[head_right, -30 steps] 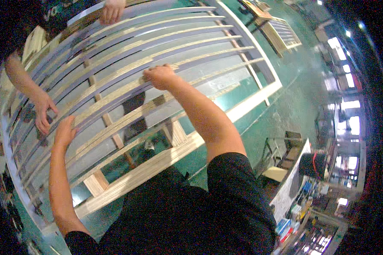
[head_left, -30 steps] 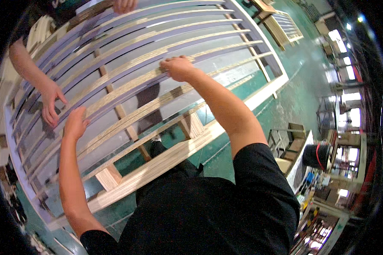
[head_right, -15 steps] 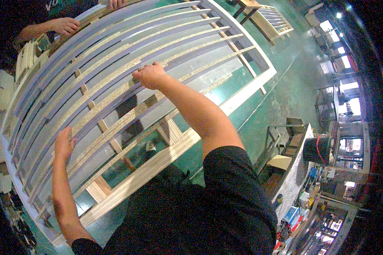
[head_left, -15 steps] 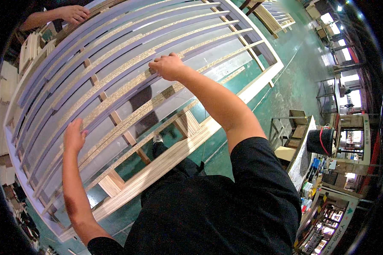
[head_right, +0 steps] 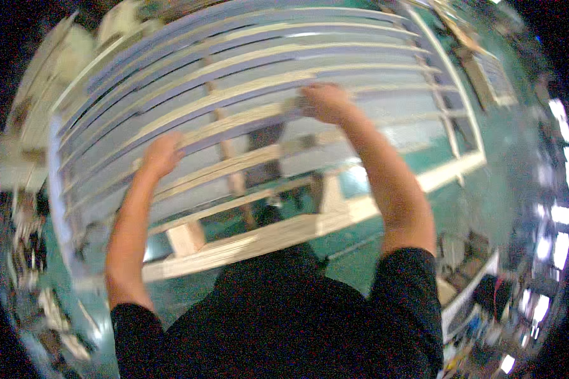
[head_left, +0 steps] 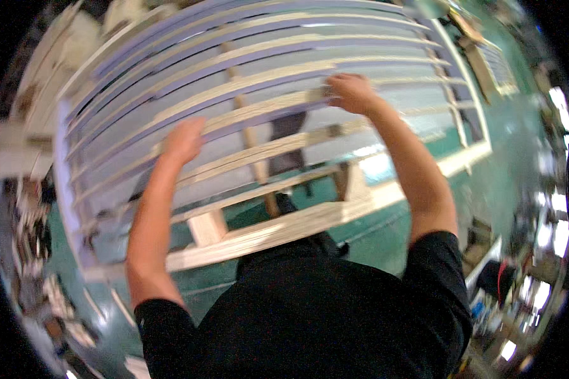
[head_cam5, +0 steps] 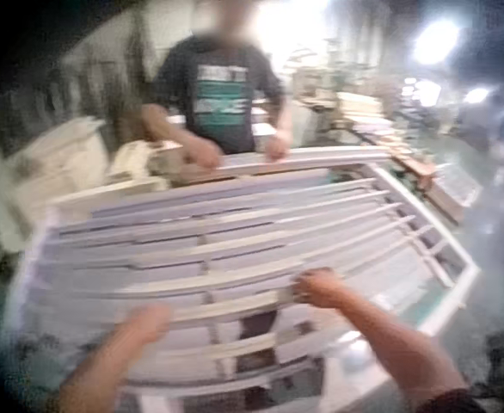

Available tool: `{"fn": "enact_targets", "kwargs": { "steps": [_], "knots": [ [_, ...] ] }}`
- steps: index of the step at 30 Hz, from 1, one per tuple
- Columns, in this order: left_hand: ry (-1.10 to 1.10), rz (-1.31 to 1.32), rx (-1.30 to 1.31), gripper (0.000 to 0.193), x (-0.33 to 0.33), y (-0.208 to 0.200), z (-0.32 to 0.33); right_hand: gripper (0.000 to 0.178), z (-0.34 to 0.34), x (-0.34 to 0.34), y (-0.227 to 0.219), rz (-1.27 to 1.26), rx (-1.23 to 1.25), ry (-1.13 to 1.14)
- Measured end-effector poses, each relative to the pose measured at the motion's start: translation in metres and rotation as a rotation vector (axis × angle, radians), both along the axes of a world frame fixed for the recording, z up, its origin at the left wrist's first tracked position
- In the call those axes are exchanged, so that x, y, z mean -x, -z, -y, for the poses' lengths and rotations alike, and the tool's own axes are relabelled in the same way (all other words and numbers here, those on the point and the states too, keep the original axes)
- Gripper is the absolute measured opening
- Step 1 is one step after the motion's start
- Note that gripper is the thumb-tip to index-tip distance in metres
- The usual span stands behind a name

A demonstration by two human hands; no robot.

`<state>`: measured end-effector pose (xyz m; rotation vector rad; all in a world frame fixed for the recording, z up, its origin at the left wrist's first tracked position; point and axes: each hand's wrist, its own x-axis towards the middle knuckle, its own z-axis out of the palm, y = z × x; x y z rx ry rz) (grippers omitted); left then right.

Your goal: The person assembles a wooden slatted frame by placing small wooden blocks between slats and securing them with a pneumatic nail gun. They repeatedly position blocks, fire nails, and adjust the frame, working in a workshop environment.

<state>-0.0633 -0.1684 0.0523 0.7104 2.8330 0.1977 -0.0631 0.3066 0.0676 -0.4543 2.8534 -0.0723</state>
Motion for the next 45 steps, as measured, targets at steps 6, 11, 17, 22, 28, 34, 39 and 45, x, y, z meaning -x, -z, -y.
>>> {"fn": "enact_targets", "kwargs": {
  "steps": [6, 11, 17, 22, 28, 34, 39, 45],
  "knots": [
    [0.03, 0.069, 0.056, 0.032, 0.004, 0.003, -0.008, 0.031, -0.065, 0.013, 0.012, 0.127, 0.221, 0.074],
    [0.069, 0.002, -0.028, 0.031, 0.008, 0.01, -0.003, 0.033, -0.138, 0.014, 0.003, 0.133, 0.1, 0.135],
    [0.06, 0.051, 0.052, 0.039, 0.018, 0.011, 0.001, 0.039, -0.131, -0.009, -0.018, -0.03, 0.124, 0.032],
    [0.053, 0.05, 0.056, 0.042, 0.02, 0.01, -0.006, 0.047, -0.157, -0.018, 0.0, -0.144, -0.277, 0.04],
    [0.059, 0.167, 0.106, 0.044, 0.019, -0.013, -0.007, 0.045, -0.187, -0.005, 0.017, -0.151, -0.437, 0.087],
    [0.092, 0.088, 0.058, 0.039, 0.021, 0.009, -0.005, 0.035, -0.189, -0.009, 0.019, -0.205, -0.382, 0.122],
    [0.086, 0.089, 0.049, 0.034, 0.019, 0.006, -0.006, 0.034, -0.18, -0.028, 0.021, -0.388, -0.278, 0.045],
    [0.067, 0.068, 0.024, 0.025, 0.02, 0.006, -0.019, 0.045, -0.188, -0.063, 0.104, -0.275, 0.339, 0.628]
  ]
}}
